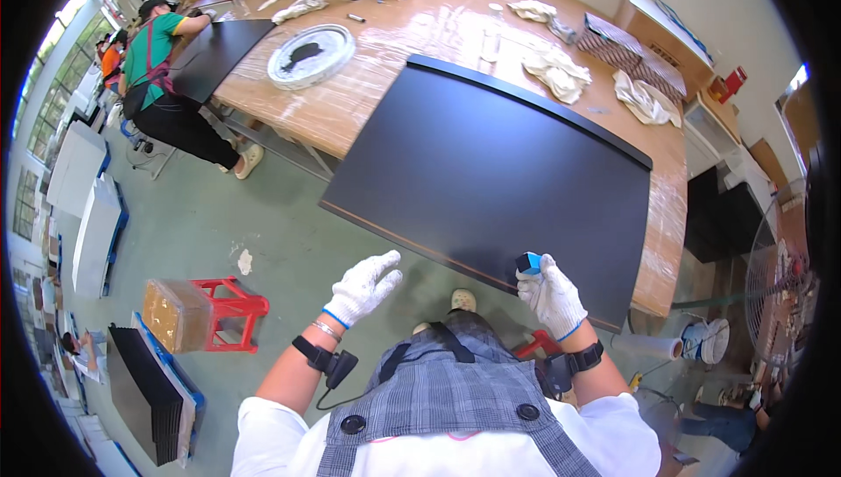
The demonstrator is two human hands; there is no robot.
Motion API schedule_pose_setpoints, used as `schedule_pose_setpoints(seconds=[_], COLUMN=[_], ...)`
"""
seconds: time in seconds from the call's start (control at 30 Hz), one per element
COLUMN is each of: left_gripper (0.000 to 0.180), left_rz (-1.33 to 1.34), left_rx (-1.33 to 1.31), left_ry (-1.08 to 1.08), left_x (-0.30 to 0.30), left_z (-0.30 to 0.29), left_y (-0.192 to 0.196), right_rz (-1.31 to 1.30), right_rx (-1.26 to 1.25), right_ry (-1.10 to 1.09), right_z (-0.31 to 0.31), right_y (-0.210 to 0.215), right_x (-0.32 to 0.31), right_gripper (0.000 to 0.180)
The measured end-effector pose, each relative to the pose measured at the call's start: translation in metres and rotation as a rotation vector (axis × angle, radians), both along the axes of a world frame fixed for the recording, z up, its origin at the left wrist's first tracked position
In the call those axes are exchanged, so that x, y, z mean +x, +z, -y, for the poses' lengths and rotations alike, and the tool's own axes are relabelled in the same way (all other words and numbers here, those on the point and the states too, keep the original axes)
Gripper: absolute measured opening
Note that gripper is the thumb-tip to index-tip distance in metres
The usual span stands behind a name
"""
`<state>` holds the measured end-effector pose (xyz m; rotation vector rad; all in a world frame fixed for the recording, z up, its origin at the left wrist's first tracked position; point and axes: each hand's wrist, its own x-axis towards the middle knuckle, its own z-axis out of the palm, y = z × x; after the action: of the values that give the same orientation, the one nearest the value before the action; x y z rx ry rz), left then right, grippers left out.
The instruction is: Applying a black coating to the edges and surfaces of furniture panels and stacking them on a pallet.
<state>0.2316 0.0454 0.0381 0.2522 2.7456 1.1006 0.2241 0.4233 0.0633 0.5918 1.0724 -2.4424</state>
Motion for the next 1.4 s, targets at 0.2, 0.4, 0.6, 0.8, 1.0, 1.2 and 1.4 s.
schedule_pose_setpoints(seconds=[0.2,0.4,0.6,0.8,1.0,1.2,1.4], left_gripper=[0.037,0.034,0.035,0.033,0.036,0.034,0.035], left_rz=[0.016,0.134,0.164,0.205,0.210,0.150,0.215], left_rx=[-0.043,0.002,0.073,-0.019,0.044,0.001,-0.055], left_ry=[0.073,0.362,0.545,0.340,0.121,-0.052,0.061], left_x=[-0.008,-0.032,-0.056,-0.116,-0.211,-0.264,-0.236], left_z=[0.063,0.140,0.204,0.258,0.322,0.382,0.464], left_y=[-0.012,-0.015,-0.014,-0.035,-0.055,-0.052,-0.056], right_rz=[-0.083,-0.158,-0.313,-0.254,-0.480,-0.756,-0.535], right_rx=[-0.026,0.048,0.262,0.380,0.862,1.517,1.796], right_ry=[0.091,0.204,0.357,0.461,0.335,0.318,0.344], right_z=[0.076,0.162,0.233,0.290,0.358,0.459,0.531], right_y=[-0.002,-0.012,-0.012,-0.023,-0.021,-0.040,-0.075], right_x=[-0.084,-0.191,-0.251,-0.264,-0.273,-0.364,-0.479], right_gripper=[0.029,0.024,0.035,0.044,0.046,0.075,0.095])
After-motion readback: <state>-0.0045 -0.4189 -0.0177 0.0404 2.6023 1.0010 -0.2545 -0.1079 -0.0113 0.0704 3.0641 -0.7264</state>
